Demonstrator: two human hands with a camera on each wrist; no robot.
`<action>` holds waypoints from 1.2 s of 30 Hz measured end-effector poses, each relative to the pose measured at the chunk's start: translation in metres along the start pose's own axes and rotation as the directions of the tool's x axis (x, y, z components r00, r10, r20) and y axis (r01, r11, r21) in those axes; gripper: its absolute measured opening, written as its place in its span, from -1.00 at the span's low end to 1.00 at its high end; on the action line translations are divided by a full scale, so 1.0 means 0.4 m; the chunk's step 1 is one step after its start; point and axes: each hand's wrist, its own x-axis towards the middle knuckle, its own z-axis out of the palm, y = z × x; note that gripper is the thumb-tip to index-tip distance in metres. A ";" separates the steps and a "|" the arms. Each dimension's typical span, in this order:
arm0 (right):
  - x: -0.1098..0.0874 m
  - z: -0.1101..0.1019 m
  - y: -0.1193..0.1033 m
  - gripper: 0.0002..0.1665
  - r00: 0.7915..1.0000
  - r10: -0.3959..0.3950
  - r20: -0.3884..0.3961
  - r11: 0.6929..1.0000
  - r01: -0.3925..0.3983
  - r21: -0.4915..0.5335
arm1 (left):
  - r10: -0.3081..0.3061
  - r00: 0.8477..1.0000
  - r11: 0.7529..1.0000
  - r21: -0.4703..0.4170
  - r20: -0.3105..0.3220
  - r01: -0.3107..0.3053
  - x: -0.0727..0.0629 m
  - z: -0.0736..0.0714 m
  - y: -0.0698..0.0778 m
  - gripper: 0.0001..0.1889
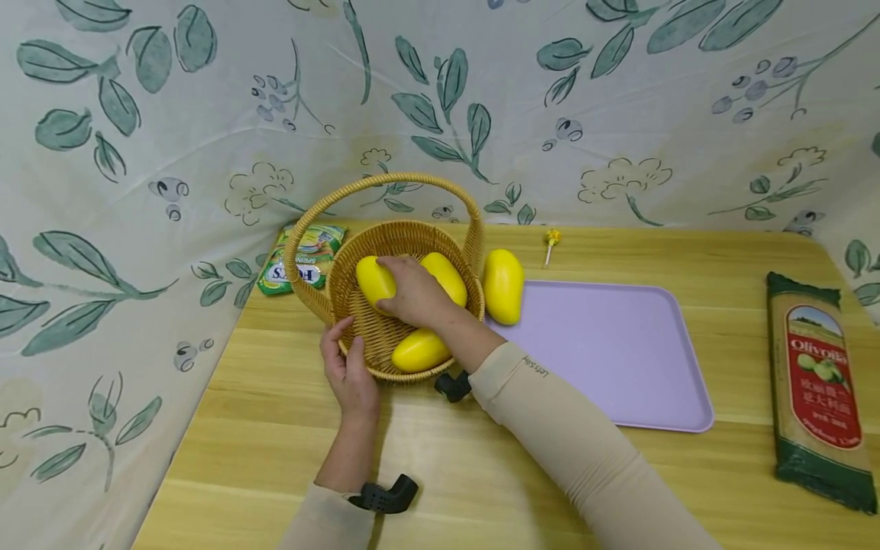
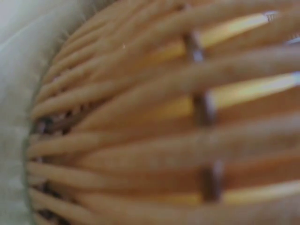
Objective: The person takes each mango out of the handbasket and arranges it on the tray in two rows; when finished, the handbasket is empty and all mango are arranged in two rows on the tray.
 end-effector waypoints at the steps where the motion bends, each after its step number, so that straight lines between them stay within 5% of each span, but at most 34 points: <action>1: -0.001 -0.001 0.000 -0.09 1.000 -0.003 -0.005 1.000 0.003 0.003 | 0.000 1.000 1.000 -0.001 0.001 0.000 0.000 0.000 0.000 -0.68; 15: -0.061 -0.070 -0.047 -0.07 0.988 -0.046 -0.149 0.996 0.056 0.064 | 0.004 1.000 1.000 0.002 0.019 -0.004 -0.003 0.001 0.001 -0.66; 26: -0.186 -0.123 -0.051 -0.09 0.960 -0.103 -0.259 0.967 0.158 0.201 | 0.008 1.000 1.000 0.013 -0.004 -0.008 -0.004 0.001 -0.005 -0.67; 36: -0.297 -0.119 -0.004 -0.09 0.962 -0.080 -0.261 0.928 0.167 0.332 | 0.000 1.000 1.000 0.020 -0.009 0.000 -0.006 0.003 -0.001 -0.67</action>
